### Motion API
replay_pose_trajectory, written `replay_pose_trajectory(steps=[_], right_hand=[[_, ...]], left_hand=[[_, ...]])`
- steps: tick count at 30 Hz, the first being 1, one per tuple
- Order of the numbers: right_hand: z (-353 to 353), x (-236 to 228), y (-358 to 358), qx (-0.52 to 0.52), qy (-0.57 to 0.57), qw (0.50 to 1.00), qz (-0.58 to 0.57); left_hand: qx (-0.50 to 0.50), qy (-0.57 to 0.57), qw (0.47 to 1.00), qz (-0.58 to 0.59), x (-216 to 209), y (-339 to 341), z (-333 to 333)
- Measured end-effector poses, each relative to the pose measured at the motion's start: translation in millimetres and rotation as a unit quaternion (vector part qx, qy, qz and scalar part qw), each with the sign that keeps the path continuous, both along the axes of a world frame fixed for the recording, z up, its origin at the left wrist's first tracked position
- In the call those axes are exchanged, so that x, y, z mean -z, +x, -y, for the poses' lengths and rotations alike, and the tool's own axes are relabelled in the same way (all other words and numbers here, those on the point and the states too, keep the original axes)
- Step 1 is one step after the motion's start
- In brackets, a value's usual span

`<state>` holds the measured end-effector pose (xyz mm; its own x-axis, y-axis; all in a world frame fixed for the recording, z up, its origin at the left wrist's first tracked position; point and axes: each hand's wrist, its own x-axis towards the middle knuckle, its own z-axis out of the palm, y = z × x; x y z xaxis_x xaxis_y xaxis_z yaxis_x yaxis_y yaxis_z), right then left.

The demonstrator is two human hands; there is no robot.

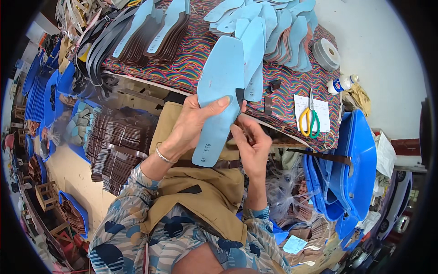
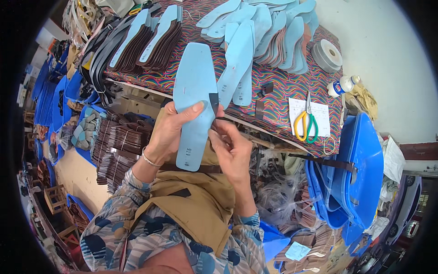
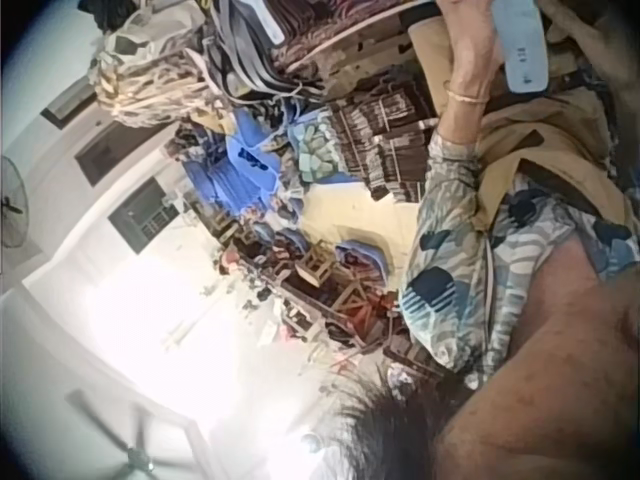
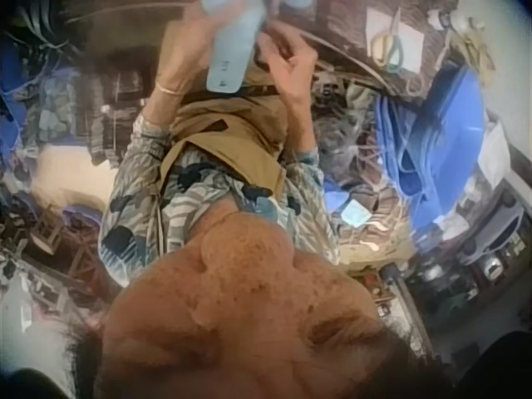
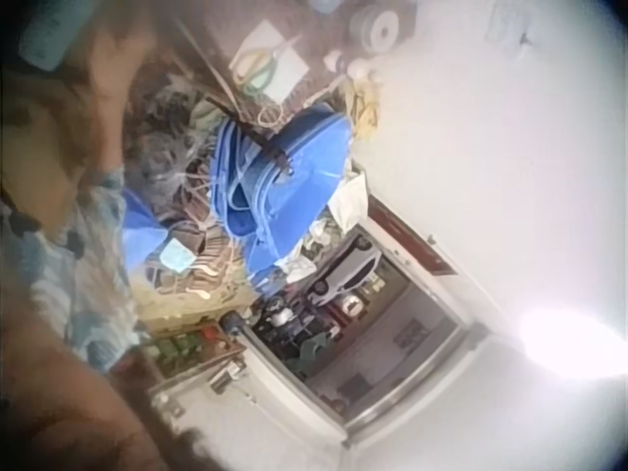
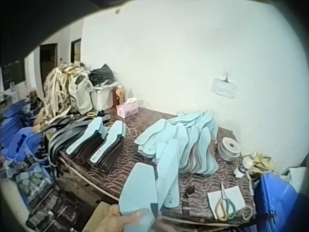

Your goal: Attaching black straps to blue shoe insoles and trimming excess material using a craft knife.

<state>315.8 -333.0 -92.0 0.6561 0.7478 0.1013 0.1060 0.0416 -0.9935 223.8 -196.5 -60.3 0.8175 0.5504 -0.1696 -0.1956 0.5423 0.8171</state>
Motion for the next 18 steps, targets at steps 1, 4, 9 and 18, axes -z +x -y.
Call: replay_pose_trajectory(steps=[1,4,9,18], right_hand=[[-1.8,1.9,-4.6,0.006,0.005,0.999,-0.033],[0.4,12.5,-10.9,0.037,0.018,0.998,0.051],[-1.7,7.1,0.8,0.042,-0.005,0.986,0.164],[8.5,18.4,17.8,0.058,-0.015,0.916,0.396]], left_hand=[[0.005,-0.013,1.0,0.012,-2.0,0.9,1.8],[0.009,-0.017,0.999,0.026,-1.4,0.6,0.9],[-0.016,-0.022,0.999,0.046,-4.0,1.6,-1.4],[-0.022,0.027,0.999,0.03,3.6,-5.6,-14.8]])
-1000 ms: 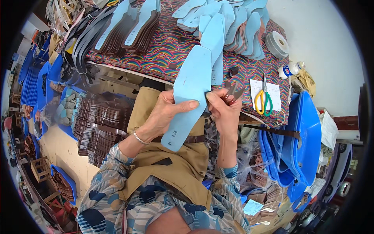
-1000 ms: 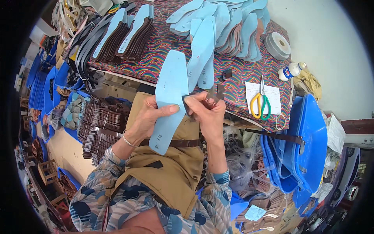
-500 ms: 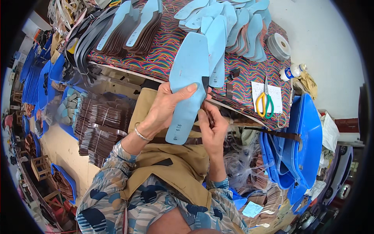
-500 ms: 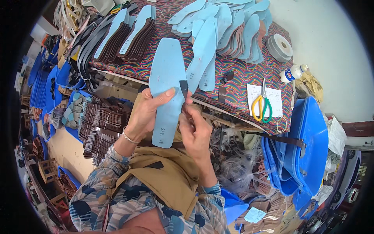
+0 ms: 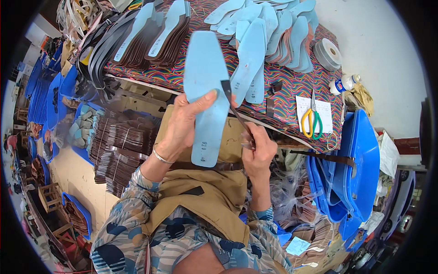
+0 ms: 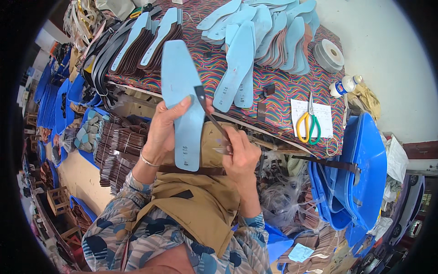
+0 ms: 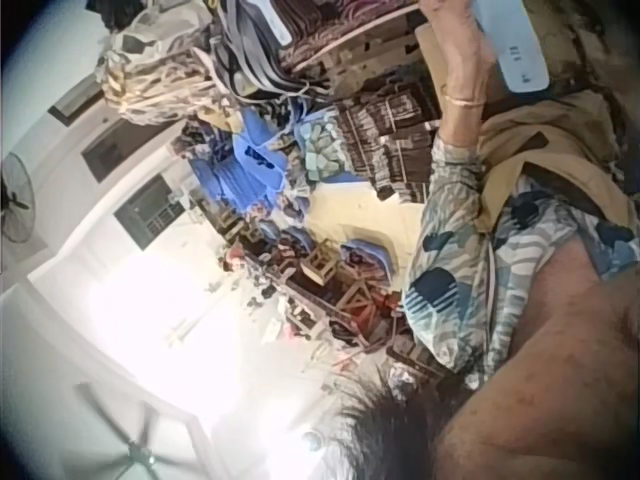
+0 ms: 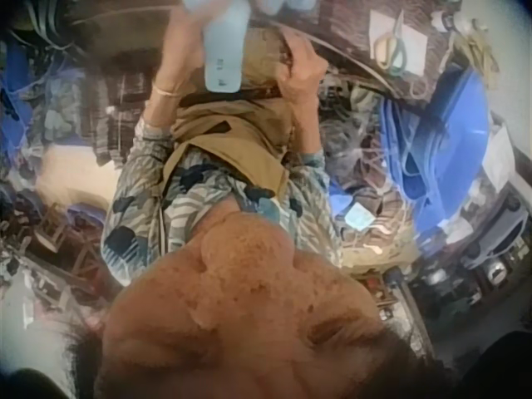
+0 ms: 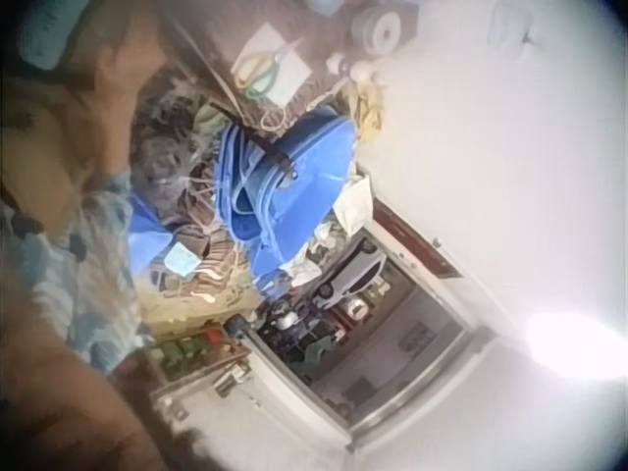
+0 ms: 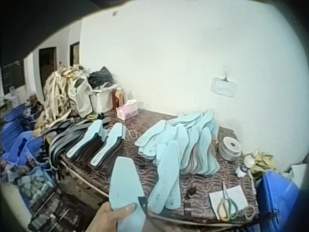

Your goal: Attaching black straps to blue shoe insoles and trimming excess material using a craft knife.

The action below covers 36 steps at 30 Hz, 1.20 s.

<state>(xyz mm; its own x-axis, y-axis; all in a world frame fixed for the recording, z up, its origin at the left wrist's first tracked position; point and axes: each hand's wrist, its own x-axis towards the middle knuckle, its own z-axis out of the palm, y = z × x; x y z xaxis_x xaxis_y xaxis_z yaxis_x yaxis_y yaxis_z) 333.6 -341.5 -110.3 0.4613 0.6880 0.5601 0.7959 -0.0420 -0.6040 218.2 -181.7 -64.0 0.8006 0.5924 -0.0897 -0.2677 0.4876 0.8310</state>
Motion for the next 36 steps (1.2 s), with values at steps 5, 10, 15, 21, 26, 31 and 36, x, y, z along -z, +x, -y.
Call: replay_pose_trajectory(steps=[5,10,15,21,26,31,36], right_hand=[[31.4,6.7,16.5,-0.072,-0.061,0.958,-0.27],[69.2,-11.3,28.4,-0.064,-0.037,0.908,-0.412],[106.9,-27.3,41.0,-0.045,-0.004,0.903,-0.427],[136.9,-36.2,76.5,0.252,0.135,0.94,-0.184],[172.9,-75.2,103.8,0.315,0.107,0.94,-0.073],[191.8,-87.5,102.0,0.311,0.065,0.948,-0.015],[242.0,-110.1,119.6,0.401,0.013,0.912,0.084]], left_hand=[[-0.111,-0.005,0.993,0.037,-2.6,-8.5,-29.9],[-0.173,0.003,0.984,0.05,3.9,-33.5,-62.8],[-0.175,-0.035,0.982,0.063,17.3,-40.8,-74.0],[-0.112,-0.057,0.991,-0.044,28.6,-41.6,-61.6],[-0.019,0.019,0.993,-0.117,33.9,-55.2,-55.2],[0.008,0.056,0.987,-0.148,33.9,-68.2,-61.4],[-0.043,0.023,0.987,-0.155,39.1,-96.6,-95.9]])
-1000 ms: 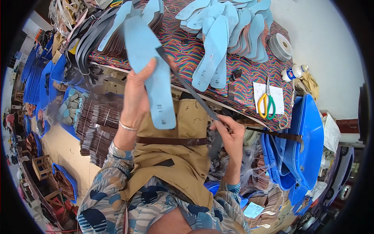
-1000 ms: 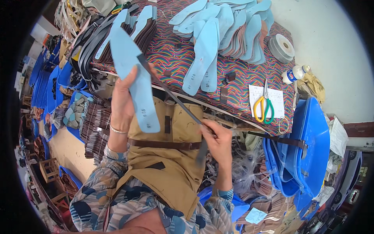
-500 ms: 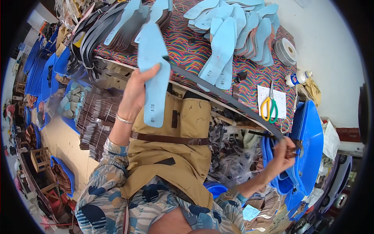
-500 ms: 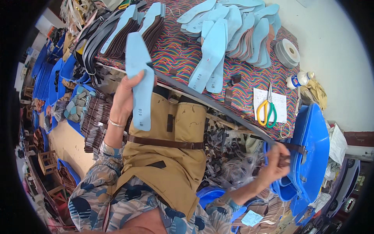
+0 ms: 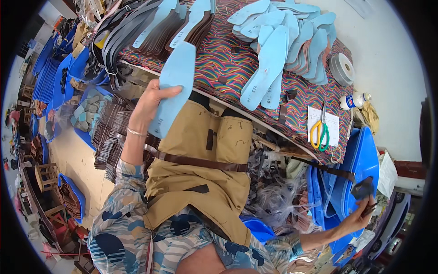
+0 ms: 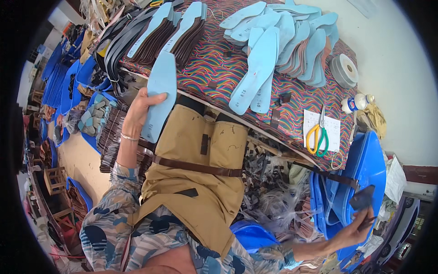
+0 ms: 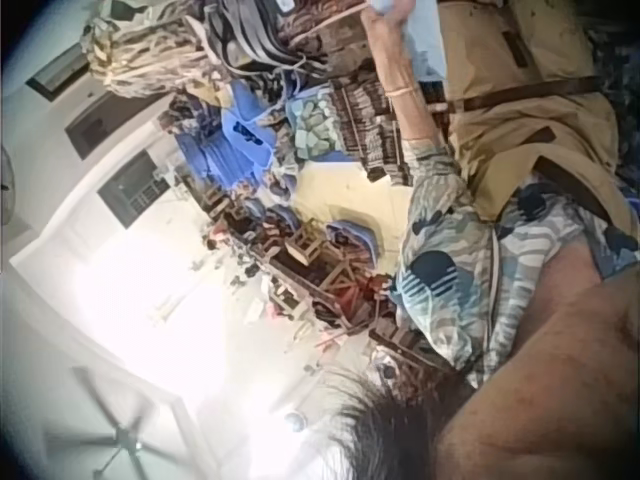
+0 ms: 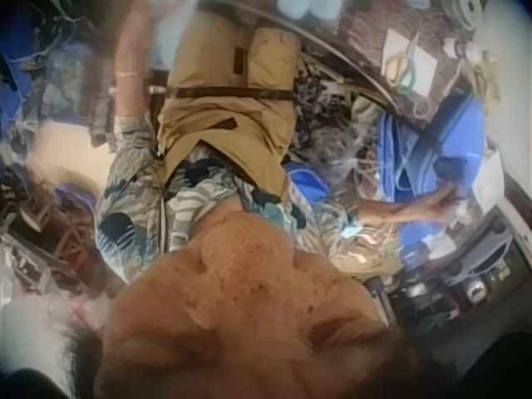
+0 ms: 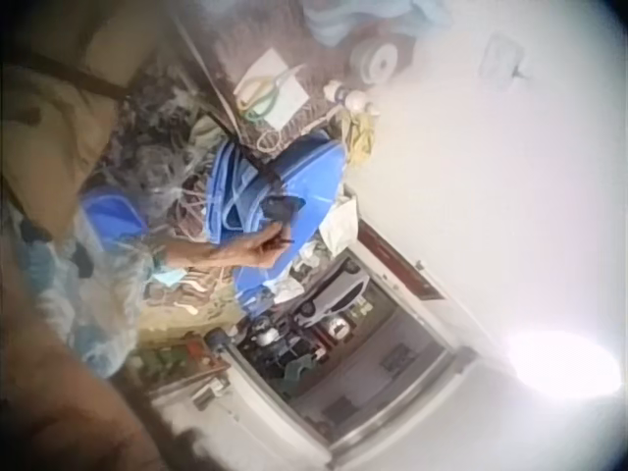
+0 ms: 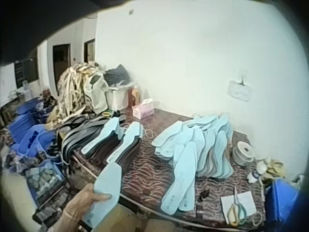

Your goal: Attaching black straps to blue shoe insoles and trimming excess material using a craft knife.

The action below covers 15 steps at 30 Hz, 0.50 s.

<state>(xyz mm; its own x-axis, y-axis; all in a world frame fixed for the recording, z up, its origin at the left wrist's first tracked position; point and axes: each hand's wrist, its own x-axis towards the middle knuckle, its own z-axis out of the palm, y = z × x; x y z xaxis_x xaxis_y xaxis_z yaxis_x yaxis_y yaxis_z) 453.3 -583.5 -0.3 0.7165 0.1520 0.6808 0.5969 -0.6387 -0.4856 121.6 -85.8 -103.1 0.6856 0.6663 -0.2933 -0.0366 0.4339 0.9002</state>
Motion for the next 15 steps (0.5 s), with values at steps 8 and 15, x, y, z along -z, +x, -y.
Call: replay_pose_trajectory(steps=[8,15], right_hand=[[-125.7,-22.0,-73.6,-0.296,-0.304,0.893,-0.15],[-200.9,5.2,-69.2,-0.451,-0.149,0.807,-0.351]], left_hand=[[0.019,-0.091,0.986,0.141,-8.5,59.9,51.0],[0.18,-0.123,0.958,0.184,-22.5,88.7,102.9]])
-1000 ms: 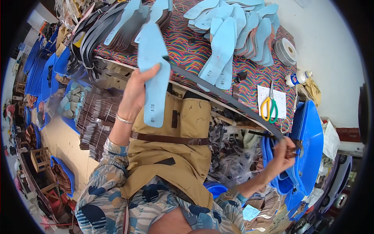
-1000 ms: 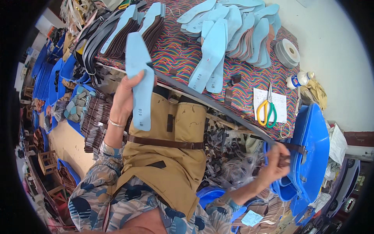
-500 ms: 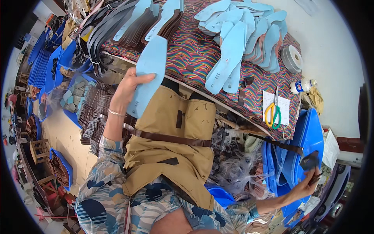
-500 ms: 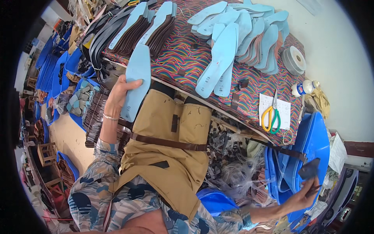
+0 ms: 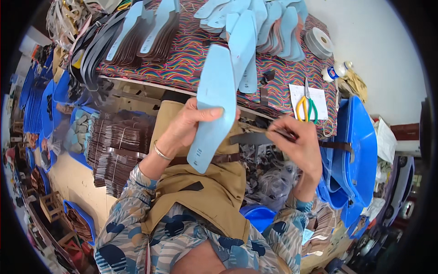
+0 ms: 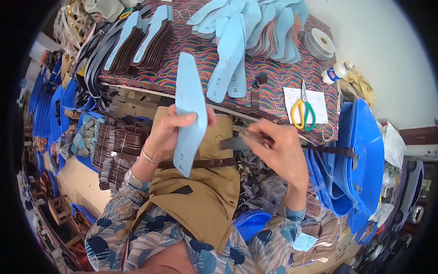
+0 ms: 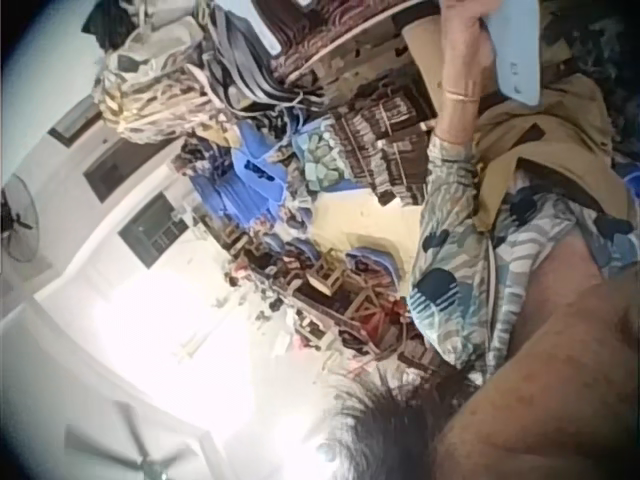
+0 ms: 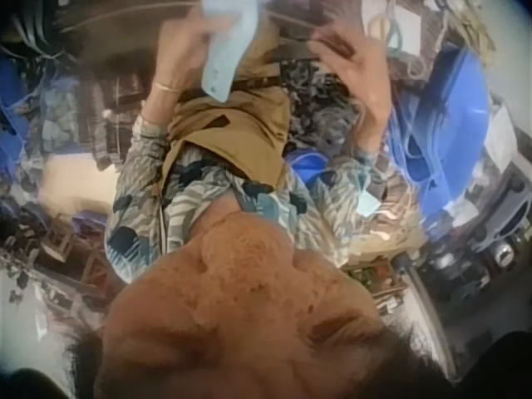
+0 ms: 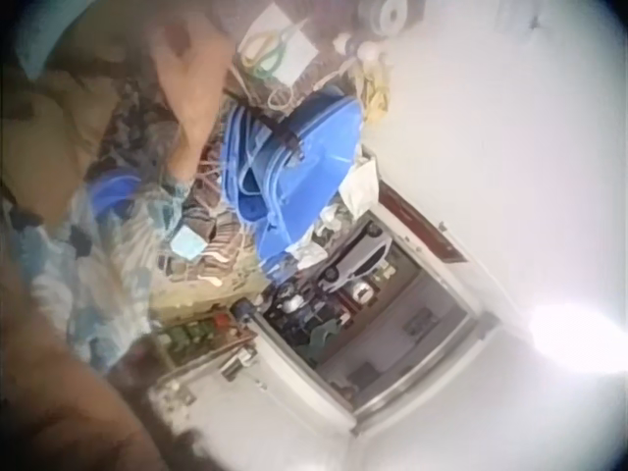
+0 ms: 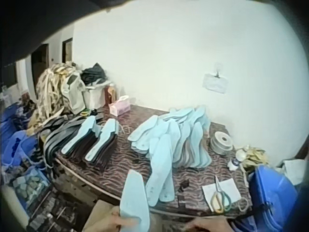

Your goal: Attaching black straps to blue shoe insoles and trimming excess material using a craft knife.

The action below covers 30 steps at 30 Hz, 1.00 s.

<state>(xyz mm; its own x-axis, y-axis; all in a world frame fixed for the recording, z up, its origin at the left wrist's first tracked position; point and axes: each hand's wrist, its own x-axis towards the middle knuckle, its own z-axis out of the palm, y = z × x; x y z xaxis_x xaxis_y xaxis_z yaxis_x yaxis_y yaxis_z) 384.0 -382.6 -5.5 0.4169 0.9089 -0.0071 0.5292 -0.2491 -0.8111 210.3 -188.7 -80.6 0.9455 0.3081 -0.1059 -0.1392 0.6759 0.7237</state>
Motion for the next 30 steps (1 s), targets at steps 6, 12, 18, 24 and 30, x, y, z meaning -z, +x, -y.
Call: replay_pose_trajectory(steps=[6,12,18,24,30], right_hand=[[-25.7,16.6,-1.9,-0.018,0.009,0.996,-0.086],[-40.9,64.9,-37.2,0.118,0.28,0.878,-0.369],[-45.3,60.5,-51.1,0.249,0.45,0.717,-0.471],[-28.5,45.7,-55.8,0.243,0.393,0.865,-0.198],[-57.5,60.7,-69.2,0.152,0.284,0.919,-0.227]], left_hand=[[0.02,0.021,0.998,-0.049,17.6,6.9,19.2],[-0.047,-0.077,0.995,-0.039,21.5,10.7,20.8],[-0.04,-0.193,0.976,0.094,42.1,26.5,16.9],[0.197,-0.354,0.875,0.264,46.7,26.0,-2.1],[0.071,-0.234,0.955,0.167,34.5,8.5,6.9]])
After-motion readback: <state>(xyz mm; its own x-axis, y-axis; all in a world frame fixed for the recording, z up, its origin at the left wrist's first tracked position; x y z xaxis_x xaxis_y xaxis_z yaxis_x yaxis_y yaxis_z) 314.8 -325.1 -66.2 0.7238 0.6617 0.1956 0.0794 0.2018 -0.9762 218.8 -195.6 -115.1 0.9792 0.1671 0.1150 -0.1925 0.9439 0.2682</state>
